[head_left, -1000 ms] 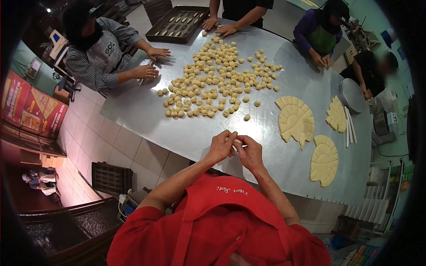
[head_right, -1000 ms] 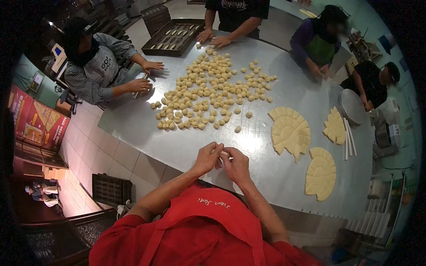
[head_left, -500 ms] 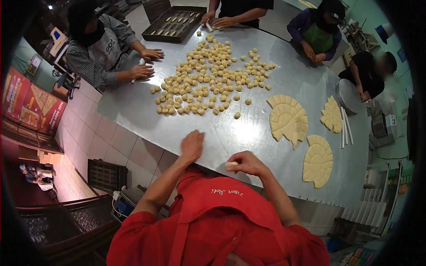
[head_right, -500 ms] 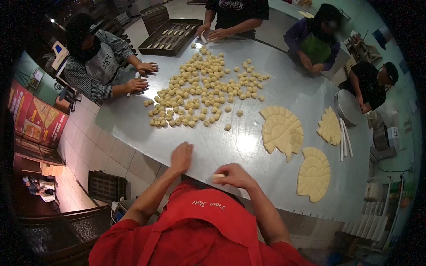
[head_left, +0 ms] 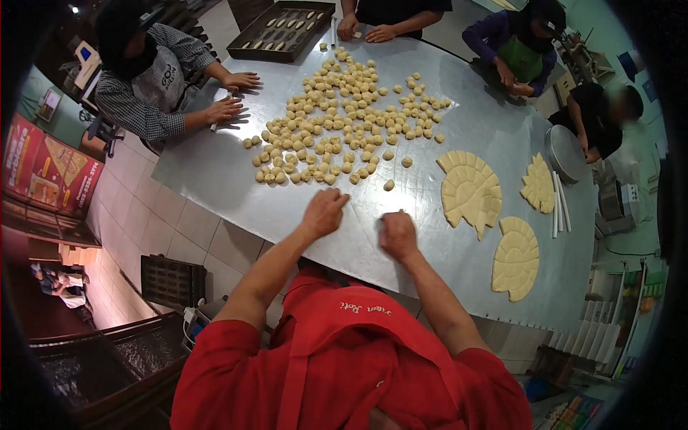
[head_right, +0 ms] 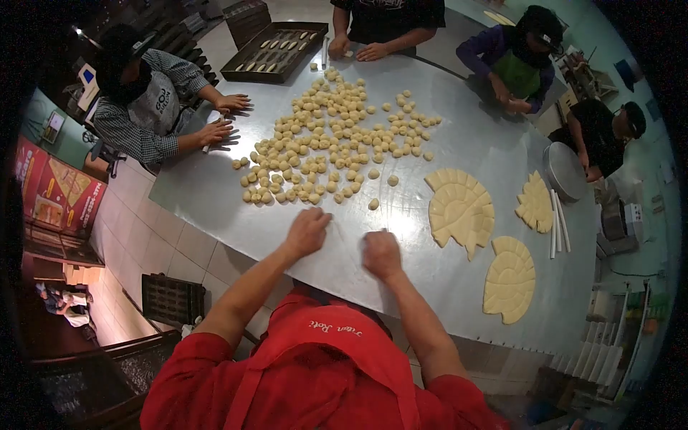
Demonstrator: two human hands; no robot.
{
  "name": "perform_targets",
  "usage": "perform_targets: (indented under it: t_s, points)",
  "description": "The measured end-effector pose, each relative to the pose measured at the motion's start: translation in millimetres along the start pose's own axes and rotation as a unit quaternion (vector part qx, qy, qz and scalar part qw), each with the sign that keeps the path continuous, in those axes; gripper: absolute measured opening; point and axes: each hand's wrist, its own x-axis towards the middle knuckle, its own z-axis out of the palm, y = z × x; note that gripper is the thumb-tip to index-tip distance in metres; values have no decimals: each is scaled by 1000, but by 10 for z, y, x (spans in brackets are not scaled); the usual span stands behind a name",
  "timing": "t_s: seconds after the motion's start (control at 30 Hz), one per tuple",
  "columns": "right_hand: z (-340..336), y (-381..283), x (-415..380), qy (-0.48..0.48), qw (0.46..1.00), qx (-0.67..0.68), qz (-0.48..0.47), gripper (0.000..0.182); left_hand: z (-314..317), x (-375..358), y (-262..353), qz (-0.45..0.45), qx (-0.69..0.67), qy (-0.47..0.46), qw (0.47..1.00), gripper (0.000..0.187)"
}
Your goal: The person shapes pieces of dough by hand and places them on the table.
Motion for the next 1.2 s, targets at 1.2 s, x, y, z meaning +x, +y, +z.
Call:
perform_targets:
  t_s: [1.2]
  points:
    - [159,-809,-491,117,904,-160,379,55,-670,-520,-2066,-249,-71,147,954,54]
